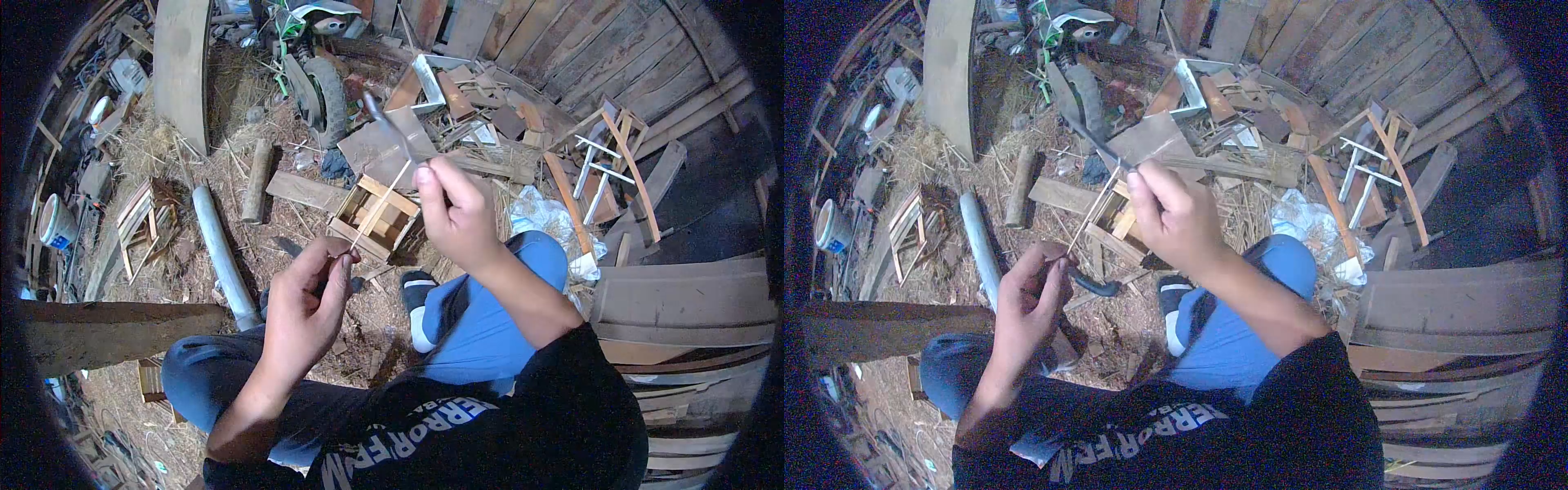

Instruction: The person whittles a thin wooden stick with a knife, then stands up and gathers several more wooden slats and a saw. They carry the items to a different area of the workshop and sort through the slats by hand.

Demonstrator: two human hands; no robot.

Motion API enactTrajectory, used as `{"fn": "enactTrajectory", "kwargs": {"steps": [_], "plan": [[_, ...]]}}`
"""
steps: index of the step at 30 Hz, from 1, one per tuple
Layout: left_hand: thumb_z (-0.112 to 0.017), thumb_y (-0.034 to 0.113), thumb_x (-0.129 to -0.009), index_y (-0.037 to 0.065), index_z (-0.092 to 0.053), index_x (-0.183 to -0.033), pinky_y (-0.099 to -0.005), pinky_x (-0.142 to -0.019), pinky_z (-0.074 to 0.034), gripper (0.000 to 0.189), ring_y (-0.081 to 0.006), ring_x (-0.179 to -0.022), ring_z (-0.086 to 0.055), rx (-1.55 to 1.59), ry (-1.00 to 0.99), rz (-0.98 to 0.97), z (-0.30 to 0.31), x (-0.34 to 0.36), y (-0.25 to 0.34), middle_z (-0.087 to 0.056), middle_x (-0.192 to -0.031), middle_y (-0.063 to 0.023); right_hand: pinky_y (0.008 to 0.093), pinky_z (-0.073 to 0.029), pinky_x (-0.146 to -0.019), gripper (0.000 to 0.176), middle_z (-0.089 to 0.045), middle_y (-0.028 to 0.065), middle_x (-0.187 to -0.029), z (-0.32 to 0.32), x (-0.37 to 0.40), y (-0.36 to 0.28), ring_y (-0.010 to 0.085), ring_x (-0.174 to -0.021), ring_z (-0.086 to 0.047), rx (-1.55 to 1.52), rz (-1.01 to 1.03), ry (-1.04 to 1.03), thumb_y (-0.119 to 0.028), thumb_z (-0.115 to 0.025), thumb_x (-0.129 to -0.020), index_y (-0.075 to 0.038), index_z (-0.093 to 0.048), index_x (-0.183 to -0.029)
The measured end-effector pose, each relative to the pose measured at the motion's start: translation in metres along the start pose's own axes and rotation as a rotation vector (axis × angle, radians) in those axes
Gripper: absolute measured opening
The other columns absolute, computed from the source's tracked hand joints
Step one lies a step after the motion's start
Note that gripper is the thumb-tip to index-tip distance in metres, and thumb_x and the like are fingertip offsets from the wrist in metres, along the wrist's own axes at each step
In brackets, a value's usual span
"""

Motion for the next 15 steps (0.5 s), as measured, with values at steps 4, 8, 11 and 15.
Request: {"fn": "enactTrajectory", "kwargs": {"steps": [4, 8, 11, 15], "plan": [[-0.054, 0.004, -0.101, -0.001, -0.061, -0.101, -0.0207, -0.057, -0.037, 0.009, -0.0022, -0.064, -0.042, -0.054, -0.005, -0.004, 0.000, 0.000, 0.004, -0.050, -0.071, 0.0026, 0.0376, -0.045, -0.052, 0.015, -0.059, 0.0148, -0.070, -0.007, 0.004, -0.005, 0.0317, -0.056, -0.060, 0.074, 0.039, -0.028, -0.008, -0.059, -0.095, -0.001, -0.058, -0.082], [-0.053, 0.005, -0.102, -0.001, -0.061, -0.101, -0.0211, -0.056, -0.038, 0.010, -0.0025, -0.064, -0.042, 0.018, 0.007, 0.045, 0.002, -0.001, 0.000, -0.051, -0.071, 0.0023, 0.0396, -0.047, -0.052, 0.012, -0.059, 0.0150, -0.069, -0.019, 0.015, -0.031, 0.0324, -0.058, -0.061, 0.085, 0.191, -0.150, -0.009, -0.062, -0.093, -0.003, -0.060, -0.083], [-0.054, 0.005, -0.102, -0.001, -0.062, -0.101, -0.0211, -0.056, -0.038, 0.010, -0.0025, -0.064, -0.042, -0.019, -0.001, 0.056, 0.005, 0.001, 0.001, -0.051, -0.071, 0.0022, 0.0399, -0.048, -0.053, 0.010, -0.059, 0.0123, -0.069, -0.015, 0.008, -0.010, 0.0316, -0.057, -0.061, 0.124, 0.023, -0.106, -0.010, -0.064, -0.091, -0.005, -0.061, -0.083], [-0.054, 0.005, -0.102, -0.001, -0.062, -0.101, -0.0206, -0.056, -0.038, 0.010, -0.0024, -0.064, -0.043, 0.022, 0.026, 0.041, 0.002, 0.000, -0.002, -0.050, -0.071, 0.0025, 0.0400, -0.046, -0.051, 0.013, -0.058, 0.0136, -0.068, -0.023, 0.019, -0.030, 0.0332, -0.056, -0.060, 0.026, 0.168, -0.113, -0.010, -0.061, -0.095, -0.004, -0.059, -0.083]]}}
Point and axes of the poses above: each hand's wrist, its own x-axis away from the middle knuckle, its own z-axis out of the back of the hand, y = z × x, the point moved 5 cm from there along -x, towards the middle knuckle
